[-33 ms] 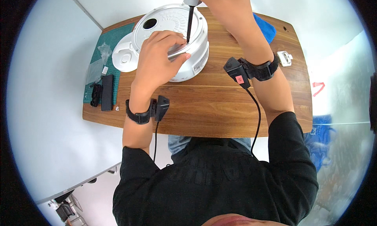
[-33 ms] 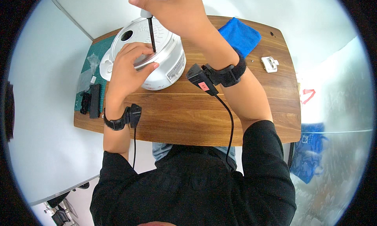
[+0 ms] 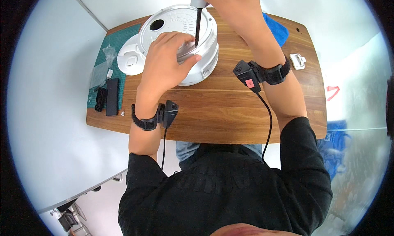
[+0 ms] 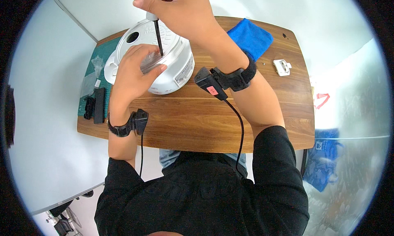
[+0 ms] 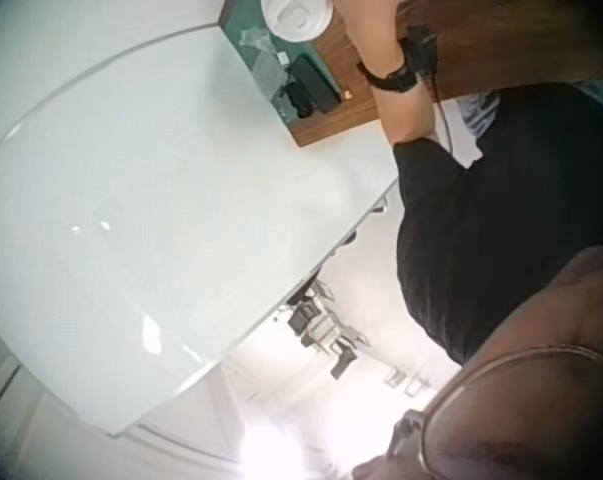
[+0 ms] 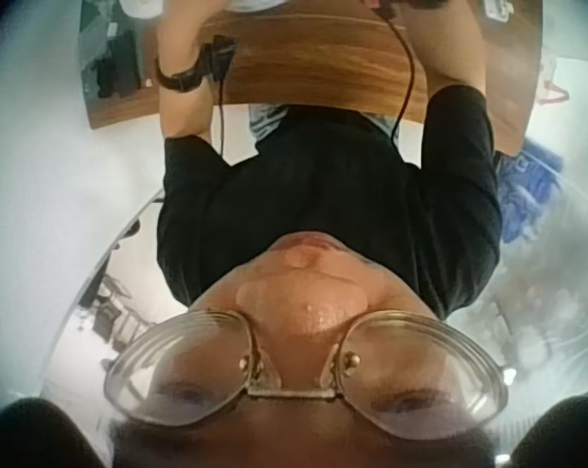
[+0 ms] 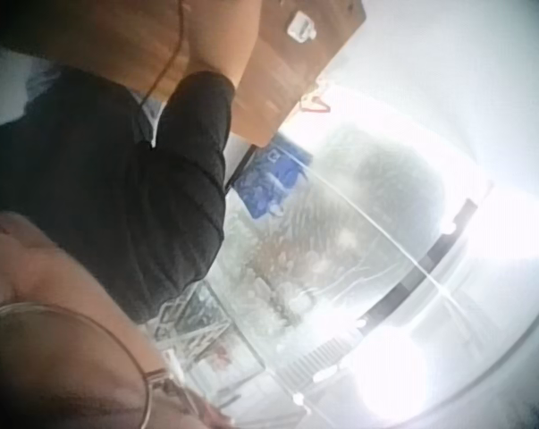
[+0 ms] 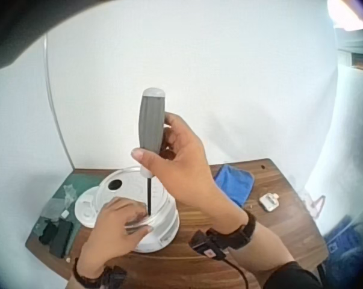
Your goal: The person uses a screwdriver to remove screws from the lid of a white rice cooker, then wipes the rim with a blue cloth. The person removes the lid and inner pot, places them aside, and continues unscrewing components from the cooker's base.
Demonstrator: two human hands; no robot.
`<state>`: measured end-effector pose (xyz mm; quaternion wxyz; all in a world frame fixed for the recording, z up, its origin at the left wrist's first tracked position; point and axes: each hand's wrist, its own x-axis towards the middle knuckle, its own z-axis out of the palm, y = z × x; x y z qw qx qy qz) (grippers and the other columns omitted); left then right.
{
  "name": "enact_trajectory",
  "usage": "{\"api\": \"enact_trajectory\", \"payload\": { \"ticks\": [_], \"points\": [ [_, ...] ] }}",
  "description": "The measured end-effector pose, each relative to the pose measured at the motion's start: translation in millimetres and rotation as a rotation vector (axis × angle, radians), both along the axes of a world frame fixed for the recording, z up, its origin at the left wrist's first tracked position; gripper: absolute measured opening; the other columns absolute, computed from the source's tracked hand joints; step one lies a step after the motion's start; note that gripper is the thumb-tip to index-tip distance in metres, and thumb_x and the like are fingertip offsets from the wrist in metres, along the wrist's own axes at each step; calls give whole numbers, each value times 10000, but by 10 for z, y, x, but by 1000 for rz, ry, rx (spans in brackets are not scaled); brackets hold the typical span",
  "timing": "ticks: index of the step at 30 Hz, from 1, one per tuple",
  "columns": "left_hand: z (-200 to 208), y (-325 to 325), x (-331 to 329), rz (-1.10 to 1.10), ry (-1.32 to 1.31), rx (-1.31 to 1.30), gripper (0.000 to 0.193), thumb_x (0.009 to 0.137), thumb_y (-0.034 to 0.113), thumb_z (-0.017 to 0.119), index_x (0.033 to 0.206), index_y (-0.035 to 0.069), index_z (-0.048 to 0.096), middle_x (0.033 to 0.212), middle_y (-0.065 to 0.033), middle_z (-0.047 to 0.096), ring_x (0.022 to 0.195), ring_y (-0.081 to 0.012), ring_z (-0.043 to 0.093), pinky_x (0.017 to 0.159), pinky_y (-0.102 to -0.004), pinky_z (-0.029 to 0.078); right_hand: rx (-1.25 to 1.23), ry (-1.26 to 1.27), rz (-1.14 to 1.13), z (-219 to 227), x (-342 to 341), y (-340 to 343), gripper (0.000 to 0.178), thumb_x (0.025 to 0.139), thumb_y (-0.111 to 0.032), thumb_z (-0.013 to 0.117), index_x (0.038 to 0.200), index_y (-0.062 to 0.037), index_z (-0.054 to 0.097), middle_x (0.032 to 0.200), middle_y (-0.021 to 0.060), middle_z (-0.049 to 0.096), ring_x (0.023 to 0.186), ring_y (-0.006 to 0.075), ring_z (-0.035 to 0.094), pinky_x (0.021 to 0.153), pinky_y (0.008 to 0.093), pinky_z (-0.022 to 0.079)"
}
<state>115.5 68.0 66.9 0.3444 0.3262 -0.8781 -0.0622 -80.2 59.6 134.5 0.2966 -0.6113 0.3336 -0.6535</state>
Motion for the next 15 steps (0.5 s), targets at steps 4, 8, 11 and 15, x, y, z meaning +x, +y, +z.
{"api": "enact_trajectory", "payload": {
  "ticks": [4, 8, 11, 15],
  "points": [
    [16, -51, -71, -41, 159, 242, 198, 964, 129, 672, 1122, 22, 726, 1047, -151, 740, 939, -295, 679, 840, -381, 535, -55, 55, -8, -30, 4, -18, 603, 900, -22, 764, 1413, 42, 452, 1010, 77, 660, 868, 102, 622, 731, 261, 531],
    [-45, -157, -93, -99, 330, 346, 229, 1033, 131, 601, 1191, 19, 724, 993, -118, 754, 868, -198, 698, 781, -317, 542, -67, -21, 73, -99, 16, -57, 622, 887, -8, 771, 1420, 35, 453, 1044, 82, 658, 896, 110, 623, 755, 260, 532],
    [-64, -190, -94, -160, 409, 432, 242, 1031, 142, 619, 1215, 27, 728, 955, -90, 760, 840, -138, 686, 754, -288, 537, -69, -25, 72, -48, 31, -32, 625, 882, -2, 774, 1419, 32, 458, 1060, 86, 656, 909, 113, 623, 763, 259, 532],
    [-52, -172, -123, -146, 400, 480, 214, 1011, 126, 651, 1176, 30, 750, 906, -66, 754, 788, -104, 647, 712, -254, 512, -108, -41, 97, -53, 25, -33, 618, 880, -6, 775, 1413, 34, 467, 1062, 89, 659, 910, 113, 623, 768, 263, 533]
  ]
}}
